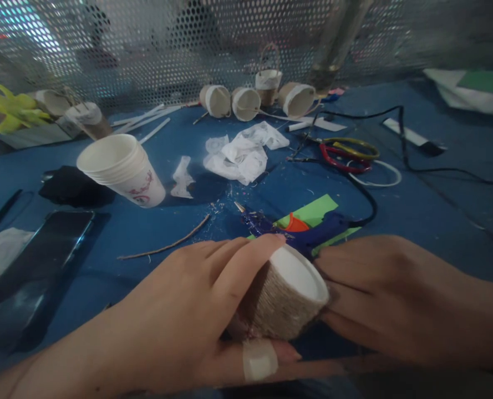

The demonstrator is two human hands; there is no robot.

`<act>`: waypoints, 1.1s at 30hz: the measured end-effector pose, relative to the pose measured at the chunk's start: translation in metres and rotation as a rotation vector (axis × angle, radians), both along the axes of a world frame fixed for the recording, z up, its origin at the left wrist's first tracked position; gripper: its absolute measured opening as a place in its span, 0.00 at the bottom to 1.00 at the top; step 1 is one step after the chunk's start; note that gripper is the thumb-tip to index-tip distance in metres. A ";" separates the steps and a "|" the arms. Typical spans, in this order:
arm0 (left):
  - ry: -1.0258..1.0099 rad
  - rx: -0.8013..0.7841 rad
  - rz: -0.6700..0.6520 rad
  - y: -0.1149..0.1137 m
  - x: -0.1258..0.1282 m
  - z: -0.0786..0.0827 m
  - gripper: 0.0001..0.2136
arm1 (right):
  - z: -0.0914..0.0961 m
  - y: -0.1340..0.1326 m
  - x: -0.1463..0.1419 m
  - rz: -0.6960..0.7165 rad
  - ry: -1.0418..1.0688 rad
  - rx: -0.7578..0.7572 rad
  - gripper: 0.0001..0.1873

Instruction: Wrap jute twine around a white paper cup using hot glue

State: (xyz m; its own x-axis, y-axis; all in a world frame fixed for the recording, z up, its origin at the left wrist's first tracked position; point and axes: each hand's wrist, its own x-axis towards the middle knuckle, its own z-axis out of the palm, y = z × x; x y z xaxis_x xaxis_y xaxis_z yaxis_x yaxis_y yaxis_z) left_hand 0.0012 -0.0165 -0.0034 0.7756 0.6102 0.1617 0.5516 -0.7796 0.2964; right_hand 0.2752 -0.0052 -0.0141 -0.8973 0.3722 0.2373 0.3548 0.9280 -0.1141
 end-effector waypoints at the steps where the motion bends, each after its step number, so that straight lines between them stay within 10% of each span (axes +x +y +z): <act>1: 0.000 0.004 0.003 0.000 0.000 0.000 0.37 | 0.000 0.000 0.000 -0.001 0.005 0.003 0.25; 33: -0.013 0.111 0.007 -0.001 0.003 0.001 0.37 | 0.002 0.001 -0.007 0.013 0.082 0.234 0.32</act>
State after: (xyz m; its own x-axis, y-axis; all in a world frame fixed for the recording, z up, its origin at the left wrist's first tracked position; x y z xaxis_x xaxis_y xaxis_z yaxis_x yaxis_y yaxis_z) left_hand 0.0039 -0.0179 -0.0023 0.7690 0.5933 0.2381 0.5537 -0.8043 0.2158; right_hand 0.2682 -0.0040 -0.0118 -0.8758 0.2869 0.3883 0.3410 0.9369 0.0767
